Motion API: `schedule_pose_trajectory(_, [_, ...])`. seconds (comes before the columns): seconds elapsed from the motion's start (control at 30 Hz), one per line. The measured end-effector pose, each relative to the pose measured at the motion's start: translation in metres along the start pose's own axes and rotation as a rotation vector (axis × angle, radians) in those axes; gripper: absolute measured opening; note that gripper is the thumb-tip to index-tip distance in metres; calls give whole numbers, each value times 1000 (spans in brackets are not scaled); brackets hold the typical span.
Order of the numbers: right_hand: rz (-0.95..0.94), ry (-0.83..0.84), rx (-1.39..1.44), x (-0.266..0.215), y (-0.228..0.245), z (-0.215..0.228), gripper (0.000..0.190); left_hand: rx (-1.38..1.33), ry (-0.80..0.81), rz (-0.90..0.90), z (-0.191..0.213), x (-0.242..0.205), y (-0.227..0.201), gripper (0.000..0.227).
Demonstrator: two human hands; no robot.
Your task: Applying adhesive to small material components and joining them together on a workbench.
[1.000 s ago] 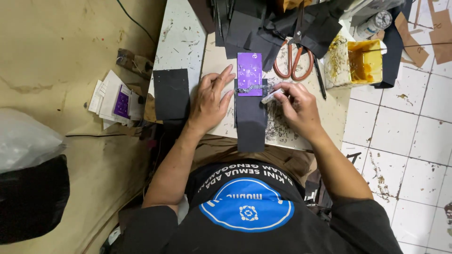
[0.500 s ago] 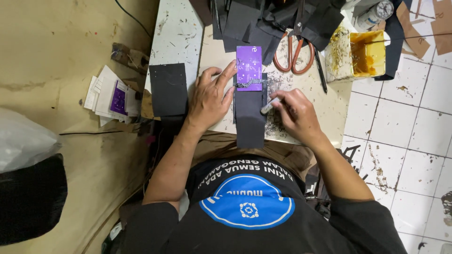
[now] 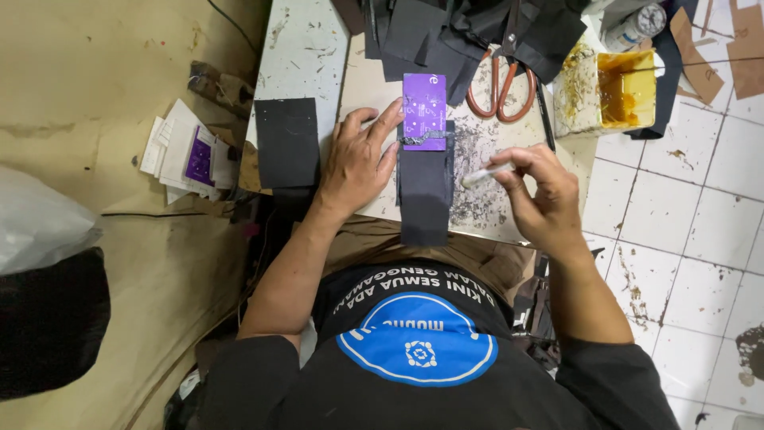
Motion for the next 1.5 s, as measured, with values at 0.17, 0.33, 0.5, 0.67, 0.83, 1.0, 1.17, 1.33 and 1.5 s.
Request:
schedule_pose_trajectory(0.17, [115, -14, 0, 14, -6, -50, 16, 42, -52, -23, -4, 0, 3, 66])
schedule_pose_trajectory(0.33, [189, 4, -68, 25, -18, -87, 18, 38, -71, -17, -2, 0, 3, 62])
schedule_pose_trajectory(0.5, [214, -16, -171, 31, -18, -98, 11, 22, -65, -10, -1, 1, 2, 58])
schedule_pose_trajectory(0.67, [203, -10, -198, 28, -23, -101, 9, 6, -39, 12, -4, -1, 4, 61])
schedule_pose_trajectory(0.83, [184, 73, -169, 9, -21, -99, 11, 23, -50, 12, -9, -1, 8, 63])
schedule_pose_trajectory(1.0, [201, 127, -167, -13, -6, -94, 9, 41, -58, 2, -17, -2, 12, 64])
schedule_pose_trajectory(1.17, [168, 166, -82, -17, 11, -73, 8, 55, -74, -14, -15, -2, 10, 64])
schedule_pose_trajectory(1.33, [21, 18, -3, -26, -14, -15, 14, 67, -89, -41, -10, -2, 6, 63])
schedule_pose_trajectory(1.5, [-171, -413, 2, -46, -33, 27, 9, 18, 6, -6, 1, -3, -7, 71])
Point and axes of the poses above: each hand's wrist, its own x-axis towards the middle knuckle, its own z-axis out of the back of the hand, y = z × x, the point moved 1 cm from there along x, towards the middle knuckle, and after that the axes turned 2 degrees about -z, right-handed, at the moved point
